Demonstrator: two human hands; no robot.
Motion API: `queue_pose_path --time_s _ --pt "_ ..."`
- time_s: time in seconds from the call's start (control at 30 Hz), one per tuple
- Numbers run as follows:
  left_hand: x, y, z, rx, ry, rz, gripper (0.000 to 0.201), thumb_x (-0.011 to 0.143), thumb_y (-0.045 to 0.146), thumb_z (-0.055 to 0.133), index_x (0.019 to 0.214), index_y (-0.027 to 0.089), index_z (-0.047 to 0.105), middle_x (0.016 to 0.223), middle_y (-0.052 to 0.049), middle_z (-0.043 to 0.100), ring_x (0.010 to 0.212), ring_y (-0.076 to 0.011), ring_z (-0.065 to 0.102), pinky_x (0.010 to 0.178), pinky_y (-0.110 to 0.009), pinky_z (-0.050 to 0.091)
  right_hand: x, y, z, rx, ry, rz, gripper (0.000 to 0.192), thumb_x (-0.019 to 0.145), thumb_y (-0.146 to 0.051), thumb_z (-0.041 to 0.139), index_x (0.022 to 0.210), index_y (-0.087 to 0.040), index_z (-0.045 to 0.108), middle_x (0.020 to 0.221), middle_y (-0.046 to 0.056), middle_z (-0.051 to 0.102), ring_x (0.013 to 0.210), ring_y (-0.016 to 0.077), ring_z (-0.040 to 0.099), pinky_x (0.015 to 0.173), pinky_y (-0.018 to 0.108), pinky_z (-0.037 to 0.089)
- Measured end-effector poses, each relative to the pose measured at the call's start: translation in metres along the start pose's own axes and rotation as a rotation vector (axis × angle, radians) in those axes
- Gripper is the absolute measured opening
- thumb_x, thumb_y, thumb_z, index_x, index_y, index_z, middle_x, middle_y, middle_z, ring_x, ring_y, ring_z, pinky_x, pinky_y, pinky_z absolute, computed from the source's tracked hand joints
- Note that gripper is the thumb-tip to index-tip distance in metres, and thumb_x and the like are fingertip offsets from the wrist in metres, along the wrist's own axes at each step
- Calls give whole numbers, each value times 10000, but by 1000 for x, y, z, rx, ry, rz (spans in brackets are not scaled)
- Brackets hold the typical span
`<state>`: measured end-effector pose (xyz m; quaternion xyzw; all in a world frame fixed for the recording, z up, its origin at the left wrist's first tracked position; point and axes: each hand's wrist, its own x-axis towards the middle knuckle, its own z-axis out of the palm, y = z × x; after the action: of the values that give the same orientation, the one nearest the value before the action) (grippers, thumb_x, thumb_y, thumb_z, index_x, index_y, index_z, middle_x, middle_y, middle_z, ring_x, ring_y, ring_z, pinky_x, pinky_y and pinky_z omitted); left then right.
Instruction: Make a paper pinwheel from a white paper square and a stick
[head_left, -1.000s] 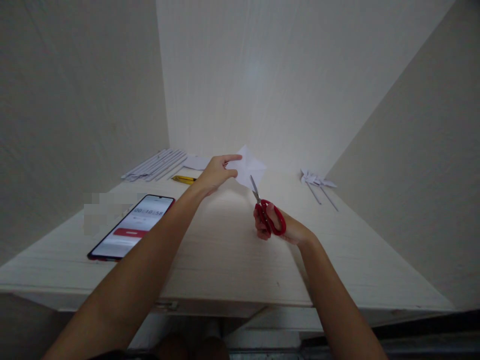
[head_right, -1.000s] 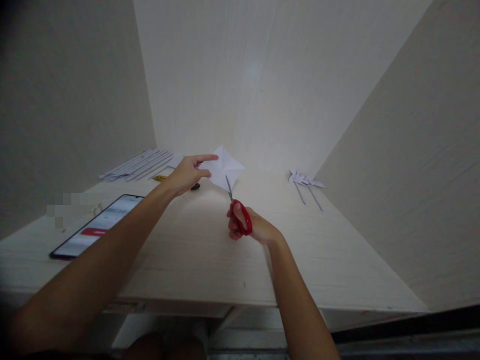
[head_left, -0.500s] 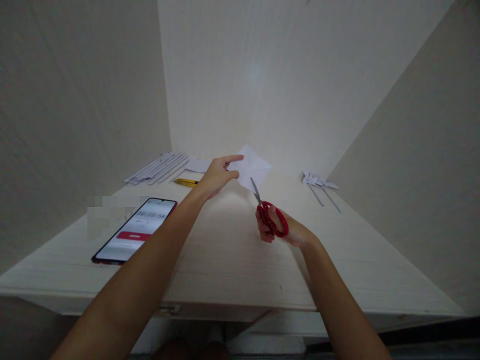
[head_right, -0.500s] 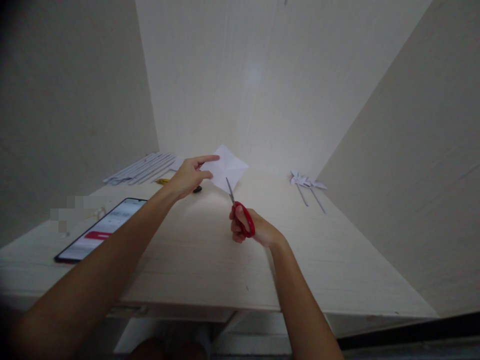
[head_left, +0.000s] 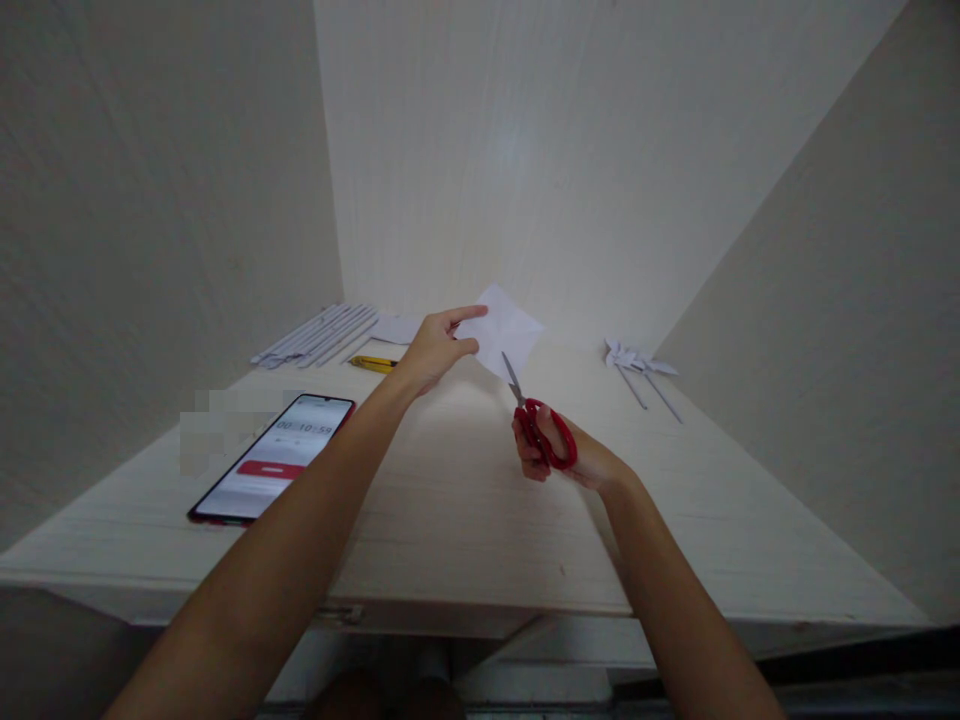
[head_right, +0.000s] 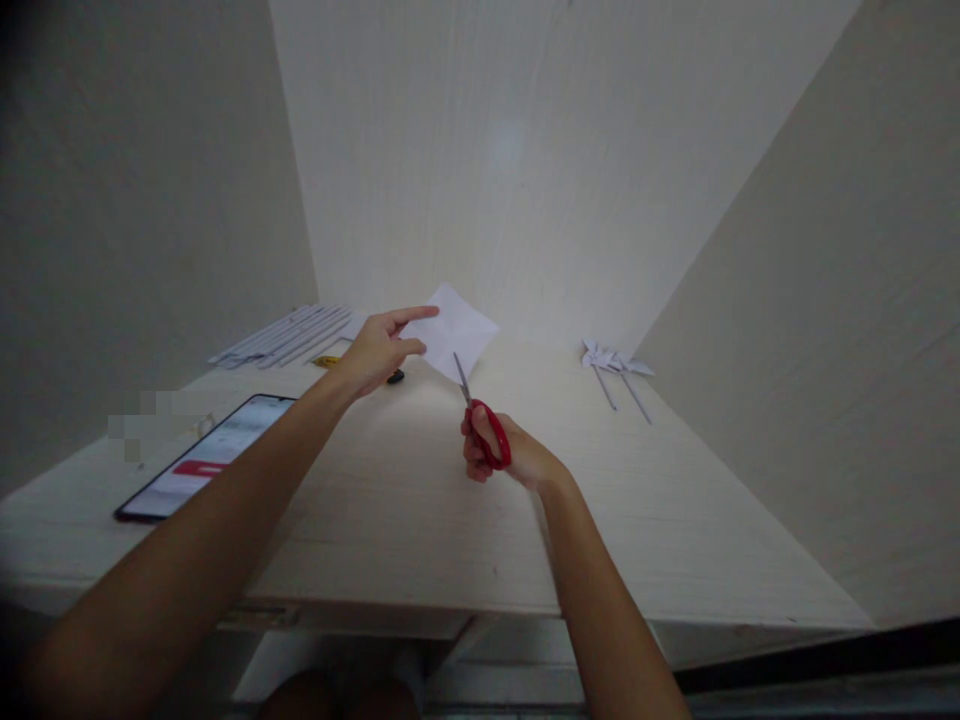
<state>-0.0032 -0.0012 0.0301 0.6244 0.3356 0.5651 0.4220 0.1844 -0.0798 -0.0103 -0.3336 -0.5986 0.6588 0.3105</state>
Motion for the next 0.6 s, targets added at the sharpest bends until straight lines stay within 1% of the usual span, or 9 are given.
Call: queue_pose_path --time_s 0.17,0.33,0.43,0.6 --pt "-3 5 2 34 30 -32 555 602 -29 542 1140 106 562 1065 -94 623 856 -150 584 673 -223 481 1 2 -2 13 8 0 454 771 -630 403 758 -175 397 520 -76 353 377 45 315 403 217 268" --pt "-4 7 2 32 33 -43 557 606 -30 541 1146 102 555 1074 -96 620 862 -145 584 681 -221 482 1 2 -2 8 13 0 457 766 -633 408 747 -177 395 517 -77 354 372 43 308 402 217 272" --pt "-3 4 2 19 22 -41 562 603 -24 538 1151 101 550 1090 -104 614 881 -150 584 709 -235 482 1 2 -3 3 19 1 455 766 -634 407 748 -179 396 512 -77 356 373 45 310 398 217 273" --pt "1 -5 0 -16 -2 3 568 591 -7 543 1149 96 551 1118 -119 598 918 -160 582 778 -271 468 2 4 -5 17 13 9 418 790 -593 413 730 -180 400 515 -75 353 374 41 296 381 207 256"
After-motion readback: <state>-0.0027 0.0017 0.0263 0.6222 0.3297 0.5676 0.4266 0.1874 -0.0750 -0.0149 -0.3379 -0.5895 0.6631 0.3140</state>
